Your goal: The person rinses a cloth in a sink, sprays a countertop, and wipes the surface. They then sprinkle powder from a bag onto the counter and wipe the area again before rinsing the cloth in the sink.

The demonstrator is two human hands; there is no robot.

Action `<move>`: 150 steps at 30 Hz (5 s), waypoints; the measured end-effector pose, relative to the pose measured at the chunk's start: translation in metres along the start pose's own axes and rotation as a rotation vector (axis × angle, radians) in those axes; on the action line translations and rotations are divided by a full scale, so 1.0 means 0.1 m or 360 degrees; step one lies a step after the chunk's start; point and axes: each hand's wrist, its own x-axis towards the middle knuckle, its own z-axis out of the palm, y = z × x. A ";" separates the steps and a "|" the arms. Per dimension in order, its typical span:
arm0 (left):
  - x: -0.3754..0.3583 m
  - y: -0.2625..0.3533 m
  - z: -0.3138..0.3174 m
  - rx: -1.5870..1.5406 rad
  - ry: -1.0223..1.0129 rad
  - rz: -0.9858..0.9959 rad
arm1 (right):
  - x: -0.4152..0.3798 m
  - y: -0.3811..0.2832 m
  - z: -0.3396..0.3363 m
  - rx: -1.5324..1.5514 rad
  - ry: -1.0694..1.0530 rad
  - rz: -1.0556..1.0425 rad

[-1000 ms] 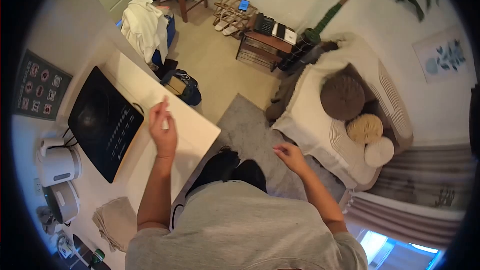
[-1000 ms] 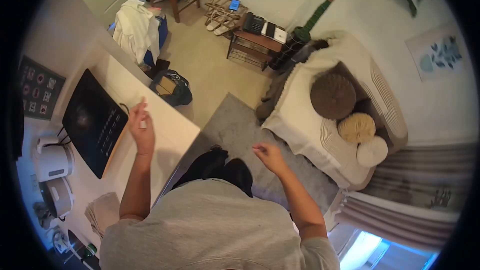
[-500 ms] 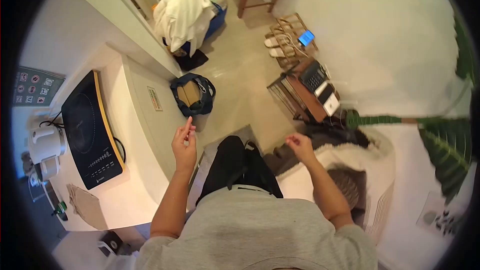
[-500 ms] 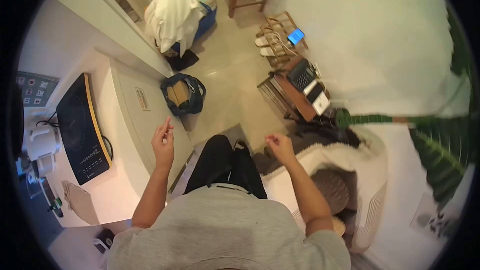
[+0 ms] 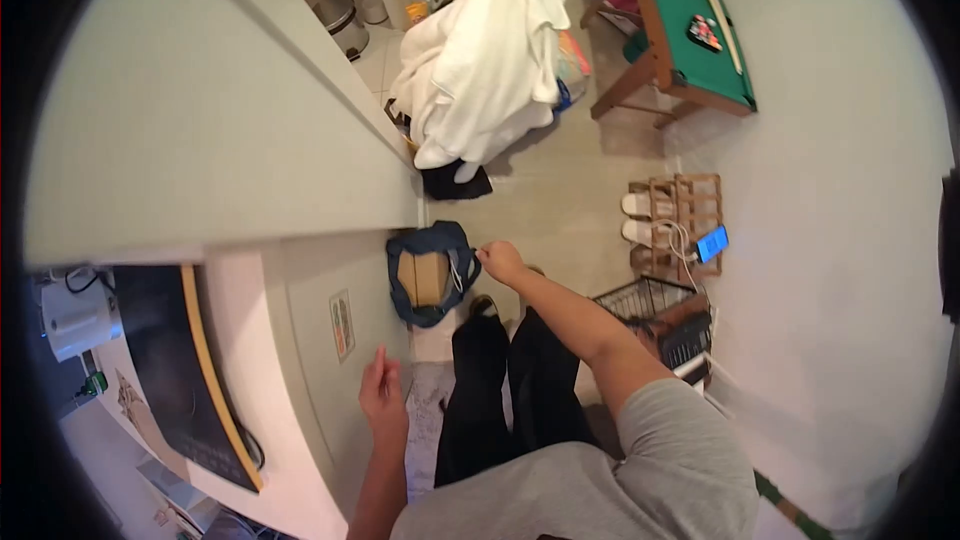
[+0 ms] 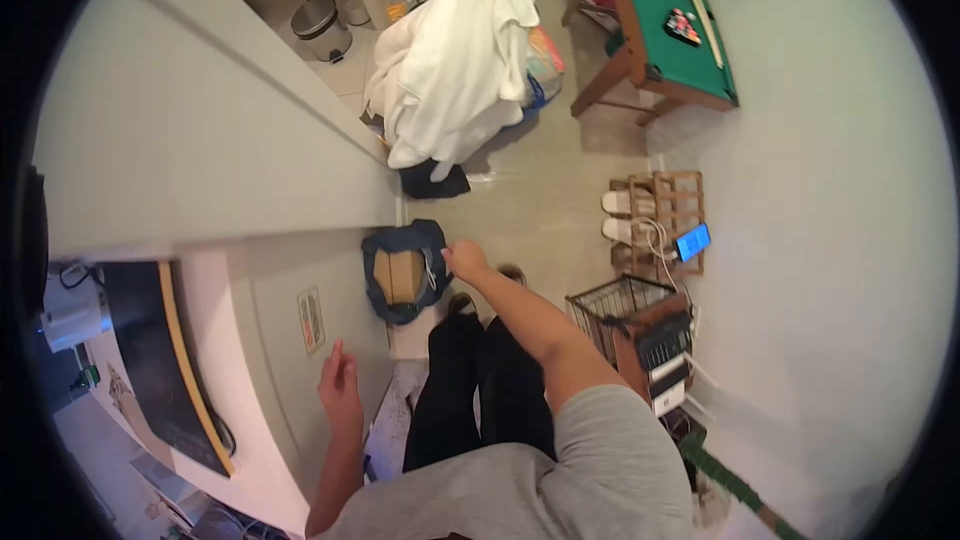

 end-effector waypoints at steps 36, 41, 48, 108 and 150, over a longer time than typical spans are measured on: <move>0.39 -0.91 1.10 -0.0530 0.0326 -0.1005 | 3.08 1.37 0.75 0.0030 0.0209 -0.0104; 0.21 -1.03 1.08 -0.0556 0.0409 -0.1057 | 2.86 1.05 1.17 0.0055 0.0254 -0.0182; -0.08 -1.19 0.97 -0.0579 0.0485 -0.1049 | 2.58 0.81 1.23 -0.0254 0.0270 0.0169; -0.11 -0.55 -4.85 -0.2918 0.0493 0.0702 | -2.47 -7.22 1.12 0.1515 -0.0714 -0.1290; -0.50 -0.57 -5.30 -0.1010 0.1489 0.0683 | -2.44 -6.46 1.15 0.1331 -0.1704 0.0017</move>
